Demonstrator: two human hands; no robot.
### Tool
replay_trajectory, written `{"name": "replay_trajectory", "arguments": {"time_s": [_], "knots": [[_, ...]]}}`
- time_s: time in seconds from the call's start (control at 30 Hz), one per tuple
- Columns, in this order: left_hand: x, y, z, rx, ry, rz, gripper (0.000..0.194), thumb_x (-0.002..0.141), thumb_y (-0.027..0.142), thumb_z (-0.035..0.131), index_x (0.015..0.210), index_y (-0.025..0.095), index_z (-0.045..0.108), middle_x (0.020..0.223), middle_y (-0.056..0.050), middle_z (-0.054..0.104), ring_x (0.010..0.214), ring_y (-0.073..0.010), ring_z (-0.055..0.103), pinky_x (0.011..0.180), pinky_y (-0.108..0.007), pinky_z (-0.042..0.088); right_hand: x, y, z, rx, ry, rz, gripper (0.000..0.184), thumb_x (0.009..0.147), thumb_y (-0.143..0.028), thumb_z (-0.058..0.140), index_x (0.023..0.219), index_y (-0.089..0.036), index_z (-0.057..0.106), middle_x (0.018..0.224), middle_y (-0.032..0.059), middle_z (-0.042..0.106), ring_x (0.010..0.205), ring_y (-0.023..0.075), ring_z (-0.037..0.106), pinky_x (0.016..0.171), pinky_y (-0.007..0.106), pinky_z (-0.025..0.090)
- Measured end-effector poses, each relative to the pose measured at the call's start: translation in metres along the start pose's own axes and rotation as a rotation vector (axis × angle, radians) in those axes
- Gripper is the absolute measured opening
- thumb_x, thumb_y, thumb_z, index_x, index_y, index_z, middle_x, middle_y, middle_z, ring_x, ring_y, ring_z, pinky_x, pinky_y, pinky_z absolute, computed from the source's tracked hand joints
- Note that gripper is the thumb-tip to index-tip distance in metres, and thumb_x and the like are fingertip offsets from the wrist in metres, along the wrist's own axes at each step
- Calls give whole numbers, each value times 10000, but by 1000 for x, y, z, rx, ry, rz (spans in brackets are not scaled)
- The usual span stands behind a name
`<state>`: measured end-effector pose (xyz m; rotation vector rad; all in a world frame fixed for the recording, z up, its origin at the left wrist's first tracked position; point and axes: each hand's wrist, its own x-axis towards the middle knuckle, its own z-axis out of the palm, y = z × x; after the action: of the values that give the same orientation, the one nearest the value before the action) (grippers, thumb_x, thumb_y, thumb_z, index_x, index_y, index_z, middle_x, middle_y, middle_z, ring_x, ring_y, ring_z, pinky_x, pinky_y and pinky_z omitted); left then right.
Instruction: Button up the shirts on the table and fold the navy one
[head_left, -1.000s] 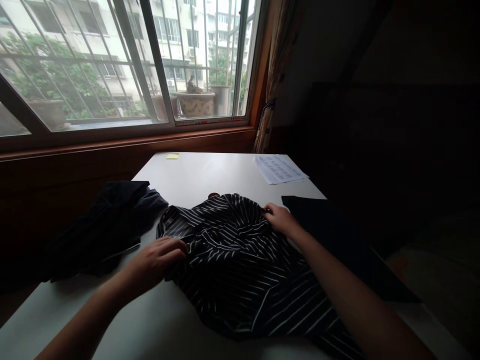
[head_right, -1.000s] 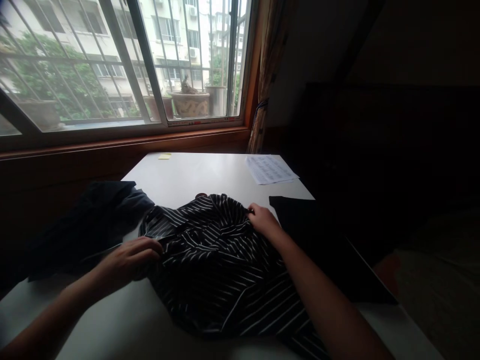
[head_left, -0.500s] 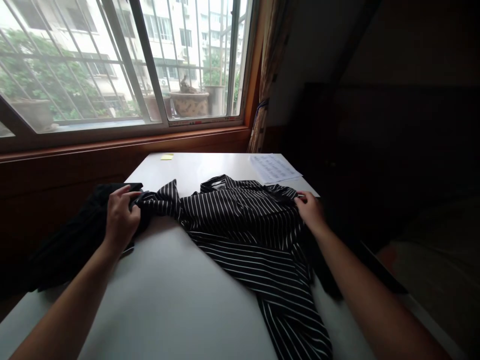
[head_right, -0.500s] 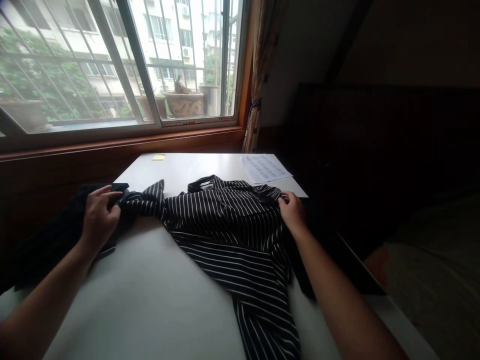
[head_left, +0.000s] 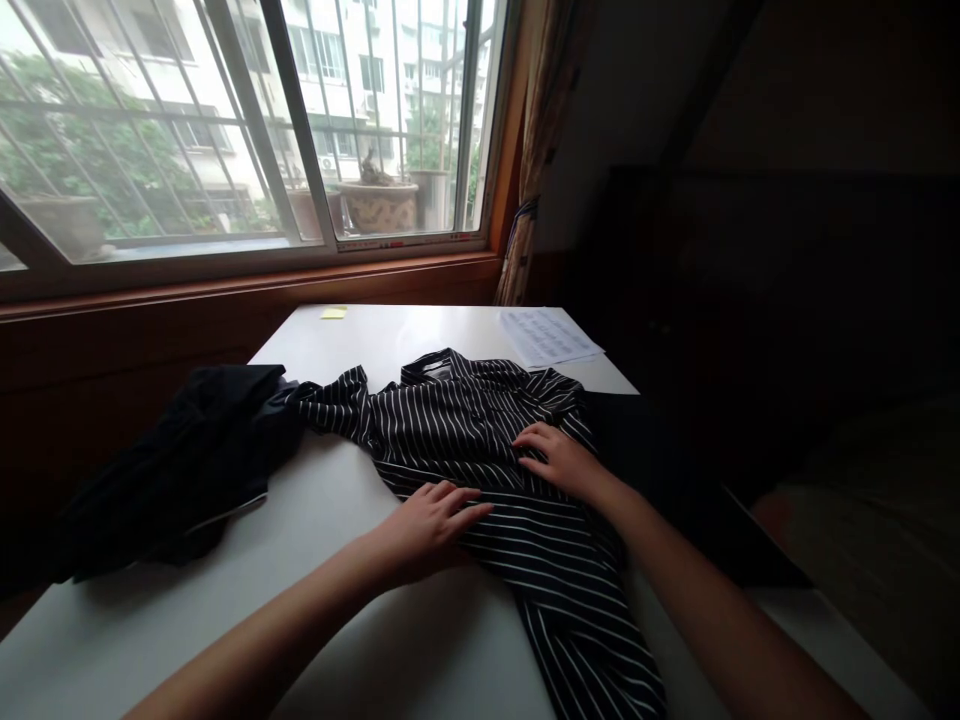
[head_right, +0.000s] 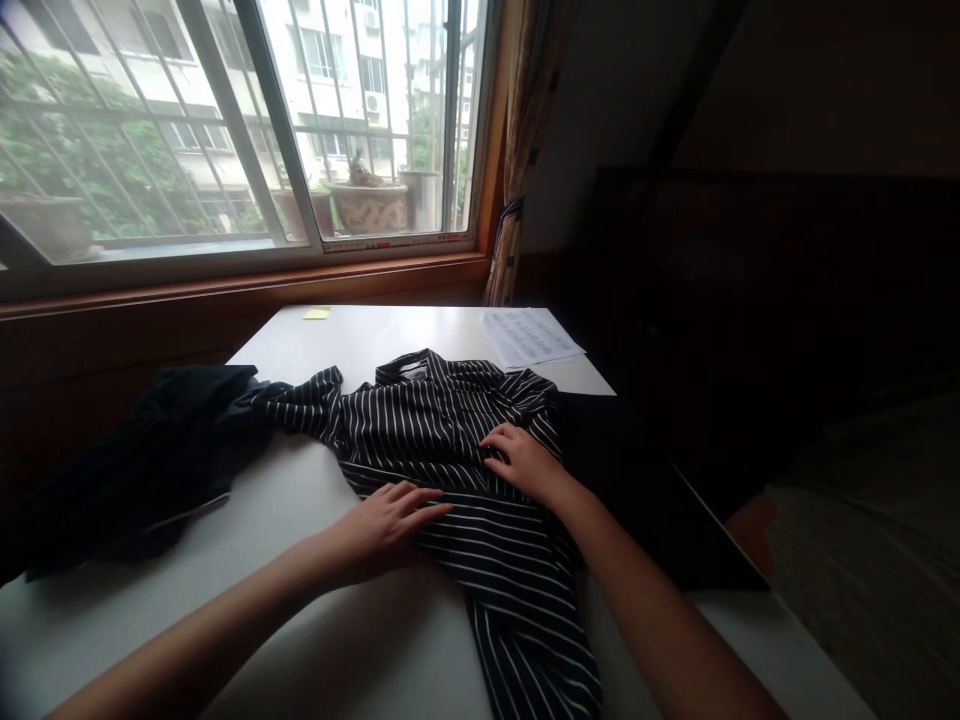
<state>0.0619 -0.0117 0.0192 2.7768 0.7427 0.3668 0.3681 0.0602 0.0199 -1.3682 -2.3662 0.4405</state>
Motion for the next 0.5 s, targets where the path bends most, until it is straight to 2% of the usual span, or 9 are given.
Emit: {"name": "replay_trajectory", "arguments": {"time_s": [0.1,0.2,0.27,0.37,0.5], "knots": [[4,-2,3,-24,-51,-47,602,889,288,657,1439,238,416,1229,-114,588,1018,-257,610,865,-386,536,-9,16,0,15,-56,48,386,856,-376,672,1226,-267,665,1296,77,586,1204,257,553,1071,425,429],[-1,-7,-2,-68,-102,-55,330,911,176,571,1236,233,581,1107,-66,612,831,-189,646,716,-292,536,-18,33,0,-24,-51,98,483,826,-423,695,1281,-270,639,1378,92,551,1272,283,513,1110,463,389],[-10,-10,-8,-113,-98,-35,239,910,145,550,1121,229,625,1112,-58,619,825,-176,652,709,-272,526,-23,42,0,-54,-38,123,523,820,-423,694,1318,-284,614,1417,93,529,1309,297,485,1124,485,371],[-32,-16,-25,-253,-77,-33,203,930,144,527,1069,233,644,1130,-57,622,879,-161,654,746,-250,519,-29,49,0,-106,-13,151,535,848,-403,653,1367,-299,572,1436,91,518,1332,292,470,1126,482,371],[-69,-20,-56,-436,-93,-136,189,979,236,490,932,200,669,976,-57,632,790,-135,626,720,-237,516,-35,51,1,-217,0,176,489,890,-405,592,1368,-304,572,1417,94,534,1320,294,479,1103,486,388]]}}
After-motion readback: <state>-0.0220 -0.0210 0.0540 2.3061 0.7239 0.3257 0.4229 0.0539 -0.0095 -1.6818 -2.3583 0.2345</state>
